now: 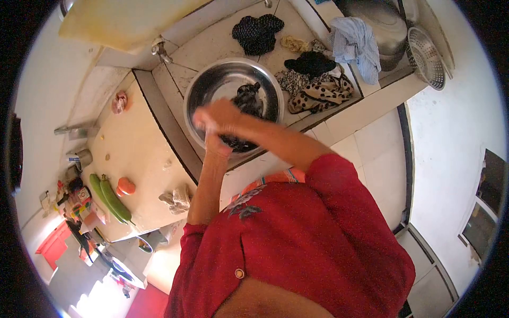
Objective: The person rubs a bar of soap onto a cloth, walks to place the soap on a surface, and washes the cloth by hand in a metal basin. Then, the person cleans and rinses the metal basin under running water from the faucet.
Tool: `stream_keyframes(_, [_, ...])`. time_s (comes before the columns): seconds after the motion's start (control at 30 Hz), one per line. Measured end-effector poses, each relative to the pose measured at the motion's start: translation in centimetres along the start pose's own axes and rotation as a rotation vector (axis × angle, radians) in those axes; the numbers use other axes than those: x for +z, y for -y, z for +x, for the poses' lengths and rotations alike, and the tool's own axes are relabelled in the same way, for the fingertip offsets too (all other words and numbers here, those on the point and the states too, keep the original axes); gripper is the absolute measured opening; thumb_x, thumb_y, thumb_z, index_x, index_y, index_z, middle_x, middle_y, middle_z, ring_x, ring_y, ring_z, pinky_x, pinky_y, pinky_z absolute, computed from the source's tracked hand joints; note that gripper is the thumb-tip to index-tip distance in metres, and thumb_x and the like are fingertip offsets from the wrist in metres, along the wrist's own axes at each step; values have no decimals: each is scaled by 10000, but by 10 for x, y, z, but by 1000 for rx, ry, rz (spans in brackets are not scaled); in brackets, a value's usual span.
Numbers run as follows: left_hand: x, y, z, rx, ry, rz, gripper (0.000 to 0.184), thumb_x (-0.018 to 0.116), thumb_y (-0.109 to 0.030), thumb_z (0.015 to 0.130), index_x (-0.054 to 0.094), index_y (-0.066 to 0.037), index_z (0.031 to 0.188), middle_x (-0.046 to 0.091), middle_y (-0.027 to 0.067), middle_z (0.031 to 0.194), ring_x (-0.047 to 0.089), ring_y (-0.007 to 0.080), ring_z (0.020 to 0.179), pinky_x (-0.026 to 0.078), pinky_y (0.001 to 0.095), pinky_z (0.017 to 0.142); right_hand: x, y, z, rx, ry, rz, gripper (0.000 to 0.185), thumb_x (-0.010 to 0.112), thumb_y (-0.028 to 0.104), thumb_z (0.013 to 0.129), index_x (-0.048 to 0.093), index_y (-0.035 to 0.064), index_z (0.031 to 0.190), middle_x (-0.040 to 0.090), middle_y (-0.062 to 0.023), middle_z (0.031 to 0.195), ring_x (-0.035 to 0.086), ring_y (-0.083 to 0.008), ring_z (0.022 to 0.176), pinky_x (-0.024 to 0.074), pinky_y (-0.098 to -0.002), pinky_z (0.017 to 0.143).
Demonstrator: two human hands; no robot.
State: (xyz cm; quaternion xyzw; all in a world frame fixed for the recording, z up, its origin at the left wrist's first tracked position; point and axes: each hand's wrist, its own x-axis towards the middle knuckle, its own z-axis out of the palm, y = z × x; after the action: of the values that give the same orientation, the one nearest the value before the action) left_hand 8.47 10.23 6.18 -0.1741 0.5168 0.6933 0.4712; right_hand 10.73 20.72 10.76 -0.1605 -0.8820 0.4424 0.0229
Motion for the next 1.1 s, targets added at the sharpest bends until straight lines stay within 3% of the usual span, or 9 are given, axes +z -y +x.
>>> stream_keyframes(0.17, [-27,0,22,-194,299,-365,391,501,-436,902,535,-156,1172,564,49,1157,541,208,1088,468,392,898,4,13,-16,-228,-142,-143,210,517,356,846,590,181,756,620,-79,658,641,-295,631,478,-472,603])
stream_keyframes(0.23, [-19,-8,7,-170,108,-228,370,484,-402,919,541,-142,1176,571,57,1164,551,227,1087,474,402,895,21,24,-26,-374,-120,-37,208,526,347,841,586,169,752,609,-98,641,626,-323,620,471,-468,583])
stream_keyframes(0.37, [17,-23,-13,-208,40,-111,334,464,-346,934,582,-100,1126,617,67,1097,593,239,1030,494,412,871,7,-46,9,-37,-281,-145,308,539,351,841,577,74,712,609,-157,652,605,-370,640,458,-470,582])
stream_keyframes(0.47, [28,-34,-22,-261,145,-201,372,499,-376,923,592,-68,1111,631,101,1083,616,268,990,483,449,891,17,-69,13,6,-425,281,394,510,345,876,557,27,648,588,-183,631,589,-356,600,434,-464,562])
stream_keyframes(0.67, [-5,-29,1,-280,236,-219,500,511,-460,910,508,-81,1236,550,105,1246,522,253,1163,419,432,990,6,-10,-6,101,-373,731,365,580,331,852,583,21,658,590,-86,617,544,-195,580,432,-375,566])
stream_keyframes(0.7, [-47,2,41,-206,353,-231,496,494,-450,917,480,-103,1272,513,102,1287,476,254,1211,380,423,1023,-2,11,-14,120,-121,451,264,580,280,854,633,27,798,637,-111,742,614,-204,702,477,-347,679])
stream_keyframes(0.73, [-54,13,62,-11,984,-377,495,518,-444,897,490,-101,1252,520,100,1274,492,248,1192,402,407,1003,20,16,-20,-144,-168,225,263,593,300,850,617,40,813,625,-140,749,626,-300,728,484,-382,684])
stream_keyframes(0.83, [1,-20,-40,166,404,217,398,508,-372,901,541,-75,1164,576,99,1187,556,246,1107,463,407,935,47,52,-45,-298,2,121,204,565,265,855,571,78,772,597,-114,716,609,-344,695,483,-441,687])
stream_keyframes(1.1, [18,0,-6,-287,-92,-90,266,449,-201,883,598,-65,1057,650,83,1001,640,261,924,531,422,803,11,-75,2,87,-369,-81,221,555,288,817,591,81,751,627,-146,697,607,-362,607,457,-459,526])
